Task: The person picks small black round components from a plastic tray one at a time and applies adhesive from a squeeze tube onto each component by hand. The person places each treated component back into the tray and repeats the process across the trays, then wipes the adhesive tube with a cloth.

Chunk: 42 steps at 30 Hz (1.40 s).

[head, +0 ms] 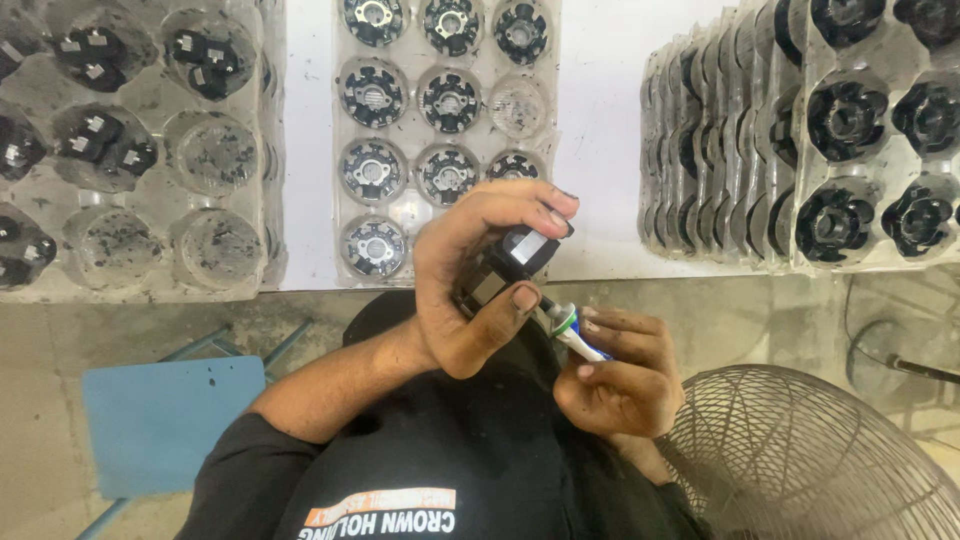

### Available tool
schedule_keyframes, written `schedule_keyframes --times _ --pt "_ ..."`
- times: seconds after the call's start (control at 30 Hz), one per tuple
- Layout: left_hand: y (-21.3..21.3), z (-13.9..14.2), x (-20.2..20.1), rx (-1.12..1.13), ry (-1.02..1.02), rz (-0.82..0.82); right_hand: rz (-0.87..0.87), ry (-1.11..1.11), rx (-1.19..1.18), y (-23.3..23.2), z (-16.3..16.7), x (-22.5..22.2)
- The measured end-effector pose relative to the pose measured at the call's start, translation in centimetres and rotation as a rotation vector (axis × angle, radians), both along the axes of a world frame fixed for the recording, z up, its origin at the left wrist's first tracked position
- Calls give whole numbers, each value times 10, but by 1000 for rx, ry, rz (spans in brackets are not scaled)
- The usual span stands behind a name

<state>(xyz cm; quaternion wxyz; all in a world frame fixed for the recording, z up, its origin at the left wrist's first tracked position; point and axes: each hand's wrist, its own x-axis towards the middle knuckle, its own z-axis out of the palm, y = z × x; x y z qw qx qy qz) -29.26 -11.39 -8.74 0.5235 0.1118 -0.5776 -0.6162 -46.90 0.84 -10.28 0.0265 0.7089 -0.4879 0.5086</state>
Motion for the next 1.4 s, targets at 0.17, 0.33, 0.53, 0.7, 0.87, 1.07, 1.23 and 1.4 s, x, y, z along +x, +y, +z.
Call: schedule_keyframes --times 0.17,0.33,0.53,0.7,0.87,1.07,1.23,1.4 --pt "2 -2 -3 110 68 -69 -10 27 38 1 6 0" --pt "5 -5 -5 139 88 -80 -19 24 62 4 11 -2" --pt "7 -8 -9 159 101 -67 -22 37 47 5 11 -1" --pt "8 -9 -11 182 111 -57 -35 45 31 7 10 -1" --pt "11 -11 -11 248 127 -51 -56 36 16 5 8 1" --pt "19 -12 -26 575 390 -85 -35 29 56 6 16 -4" --pt "18 -10 -32 872 584 -121 -84 -14 48 5 17 -9" --pt "17 -10 -29 1017 631 -152 -20 -63 65 2 7 -15"
